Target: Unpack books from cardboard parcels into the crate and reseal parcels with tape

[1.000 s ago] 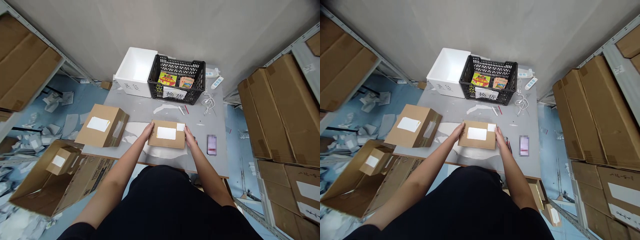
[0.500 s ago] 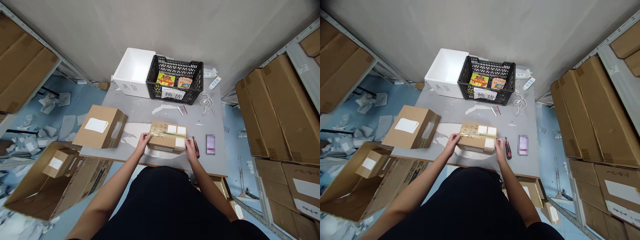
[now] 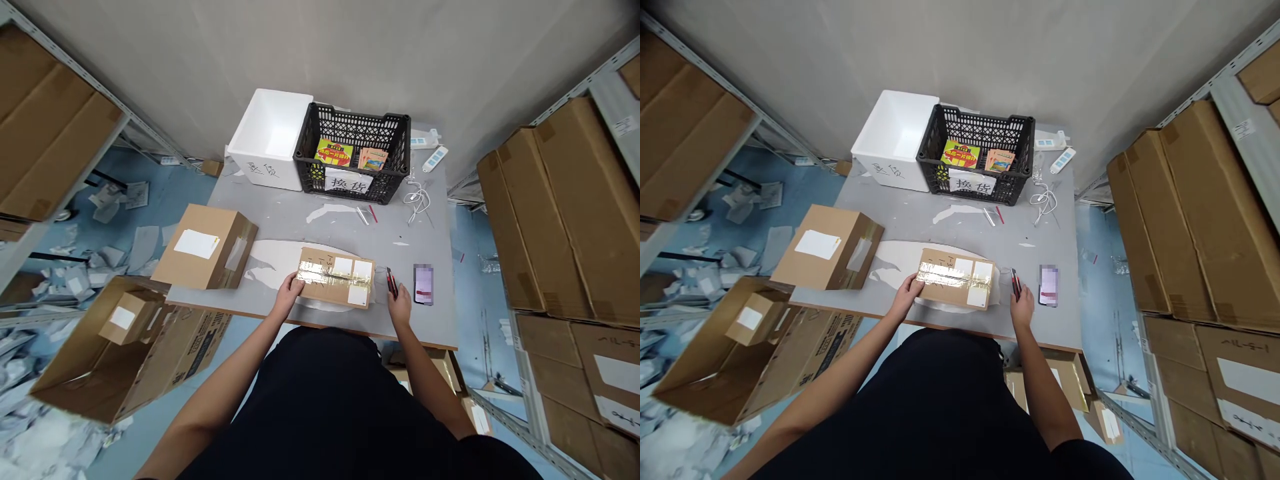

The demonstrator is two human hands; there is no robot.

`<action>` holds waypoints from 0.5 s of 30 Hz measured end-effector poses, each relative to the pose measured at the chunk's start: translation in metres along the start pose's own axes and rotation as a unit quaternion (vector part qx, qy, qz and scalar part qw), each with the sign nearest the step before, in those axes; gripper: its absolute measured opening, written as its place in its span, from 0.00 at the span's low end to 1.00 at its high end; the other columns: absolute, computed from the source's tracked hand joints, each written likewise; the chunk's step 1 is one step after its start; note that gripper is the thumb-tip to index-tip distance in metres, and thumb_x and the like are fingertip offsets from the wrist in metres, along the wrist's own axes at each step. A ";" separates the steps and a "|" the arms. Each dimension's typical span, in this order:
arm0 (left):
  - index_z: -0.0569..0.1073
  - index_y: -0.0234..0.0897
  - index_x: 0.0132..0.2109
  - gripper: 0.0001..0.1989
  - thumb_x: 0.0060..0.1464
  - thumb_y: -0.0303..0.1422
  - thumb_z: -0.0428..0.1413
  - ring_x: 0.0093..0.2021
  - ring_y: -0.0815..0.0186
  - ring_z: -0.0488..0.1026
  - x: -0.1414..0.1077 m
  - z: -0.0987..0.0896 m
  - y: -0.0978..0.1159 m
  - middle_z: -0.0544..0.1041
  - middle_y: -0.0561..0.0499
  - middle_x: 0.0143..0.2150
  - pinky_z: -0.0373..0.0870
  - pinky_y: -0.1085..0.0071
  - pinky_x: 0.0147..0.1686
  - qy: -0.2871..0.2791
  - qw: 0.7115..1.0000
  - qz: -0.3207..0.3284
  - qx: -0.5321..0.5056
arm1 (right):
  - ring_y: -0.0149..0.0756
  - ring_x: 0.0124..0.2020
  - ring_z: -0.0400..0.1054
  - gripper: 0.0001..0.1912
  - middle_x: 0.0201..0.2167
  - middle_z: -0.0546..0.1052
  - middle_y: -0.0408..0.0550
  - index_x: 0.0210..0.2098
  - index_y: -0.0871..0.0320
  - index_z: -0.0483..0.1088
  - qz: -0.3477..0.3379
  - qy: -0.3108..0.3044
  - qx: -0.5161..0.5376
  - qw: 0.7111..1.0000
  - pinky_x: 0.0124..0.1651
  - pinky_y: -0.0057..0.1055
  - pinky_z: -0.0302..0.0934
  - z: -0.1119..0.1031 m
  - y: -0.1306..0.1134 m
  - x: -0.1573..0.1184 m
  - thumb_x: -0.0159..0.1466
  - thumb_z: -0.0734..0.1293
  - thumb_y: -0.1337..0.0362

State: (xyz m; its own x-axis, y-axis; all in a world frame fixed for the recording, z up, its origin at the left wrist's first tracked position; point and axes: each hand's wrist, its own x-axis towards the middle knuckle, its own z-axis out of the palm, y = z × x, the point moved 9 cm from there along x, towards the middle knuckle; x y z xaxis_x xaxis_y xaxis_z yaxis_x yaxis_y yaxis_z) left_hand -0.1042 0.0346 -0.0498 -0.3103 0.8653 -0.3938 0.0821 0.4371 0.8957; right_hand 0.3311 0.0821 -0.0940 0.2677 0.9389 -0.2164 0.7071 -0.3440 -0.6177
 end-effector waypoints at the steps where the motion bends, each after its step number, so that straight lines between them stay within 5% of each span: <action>1: 0.68 0.41 0.58 0.28 0.53 0.48 0.58 0.58 0.52 0.69 -0.001 0.000 -0.002 0.73 0.43 0.58 0.64 0.56 0.59 0.005 1.000 -0.008 0.002 | 0.54 0.63 0.57 0.31 0.59 0.67 0.64 0.61 0.64 0.63 0.024 -0.007 -0.022 0.999 0.65 0.49 0.48 0.003 0.009 0.002 0.60 0.63 0.59; 9: 0.70 0.40 0.56 0.29 0.50 0.48 0.61 0.55 0.51 0.72 -0.007 -0.002 -0.003 0.75 0.43 0.54 0.67 0.56 0.55 0.037 0.999 -0.028 0.021 | 0.56 0.45 0.71 0.25 0.40 0.76 0.61 0.48 0.63 0.71 0.134 -0.031 0.007 0.990 0.49 0.48 0.63 0.012 0.036 0.011 0.52 0.68 0.59; 12: 0.70 0.39 0.56 0.29 0.51 0.48 0.60 0.54 0.53 0.72 -0.009 -0.002 0.003 0.75 0.44 0.54 0.68 0.58 0.54 0.027 0.999 -0.020 0.017 | 0.48 0.31 0.73 0.25 0.27 0.75 0.50 0.46 0.63 0.70 0.133 -0.063 0.061 0.987 0.35 0.42 0.68 0.008 0.027 0.011 0.54 0.66 0.53; 15: 0.70 0.38 0.56 0.29 0.51 0.48 0.59 0.54 0.53 0.72 -0.011 -0.003 0.006 0.76 0.44 0.54 0.67 0.58 0.55 0.033 0.999 -0.020 0.015 | 0.40 0.25 0.71 0.32 0.25 0.73 0.44 0.54 0.63 0.63 0.101 -0.077 0.108 0.986 0.29 0.36 0.67 -0.006 0.001 0.004 0.58 0.63 0.47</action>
State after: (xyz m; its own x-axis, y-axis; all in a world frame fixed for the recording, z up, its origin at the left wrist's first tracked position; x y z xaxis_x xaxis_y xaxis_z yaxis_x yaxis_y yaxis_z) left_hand -0.1028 0.0269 -0.0400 -0.3750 0.8293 -0.4144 0.0964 0.4795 0.8722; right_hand 0.3372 0.0854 -0.0913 0.2749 0.8481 -0.4529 0.4900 -0.5289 -0.6930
